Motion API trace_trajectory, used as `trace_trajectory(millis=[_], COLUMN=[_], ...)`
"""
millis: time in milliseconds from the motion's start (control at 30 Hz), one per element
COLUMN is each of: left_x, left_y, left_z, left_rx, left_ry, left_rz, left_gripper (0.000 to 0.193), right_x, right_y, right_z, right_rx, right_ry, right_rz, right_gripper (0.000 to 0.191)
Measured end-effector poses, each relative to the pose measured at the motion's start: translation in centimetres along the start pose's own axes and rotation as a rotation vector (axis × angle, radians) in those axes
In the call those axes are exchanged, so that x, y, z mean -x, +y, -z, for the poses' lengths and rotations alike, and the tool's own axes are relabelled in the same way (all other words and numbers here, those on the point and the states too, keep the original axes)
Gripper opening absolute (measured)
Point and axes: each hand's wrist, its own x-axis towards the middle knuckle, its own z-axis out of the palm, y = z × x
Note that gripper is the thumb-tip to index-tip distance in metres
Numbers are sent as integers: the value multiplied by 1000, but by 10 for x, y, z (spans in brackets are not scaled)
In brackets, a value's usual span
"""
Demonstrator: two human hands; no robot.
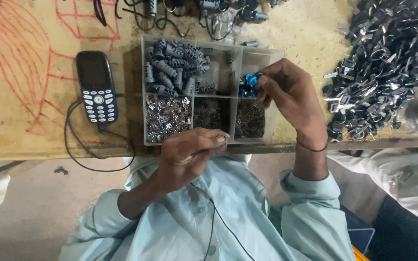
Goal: The person sits at a workbench assembling small valve-like fittings. They pick a gray threaded body and a blue cap from a compartment box, press the parts together by hand, and place the finished assembly on the table with a pile of completed units, repeating the cycle.
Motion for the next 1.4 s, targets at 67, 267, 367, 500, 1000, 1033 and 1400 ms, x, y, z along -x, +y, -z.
trace_trajectory(millis=[67,267,367,500,1000,1033,1400], left_x=[-1,-10,-13,-17,-7,-8,-12], left_y=[-2,0,4,8,16,16,1], left_z=[-1,-2,2,7,-11,-12,-7], left_rx=[-56,-207,-425,-589,-291,-312,-188], left_ry=[-35,-147,-228,-293,-89,-100,-157], left_rz=[-33,-119,-256,-420,-214,-242,-205], left_gripper=[21,28,28,18,44,44,49], right_x=[5,30,62,82,97,97,86], right_y=[3,-18,-34,-33,-22,-26,48], right_z=[6,2,-4,-24,-58,-54,34], right_rx=[-146,-253,-390,-547,-737,-733,670], right_ry=[24,52,-134,-295,-349,-333,222], right_rz=[-49,-114,-240,-311,-120,-116,97], right_gripper=[6,23,13,11,34,37,37])
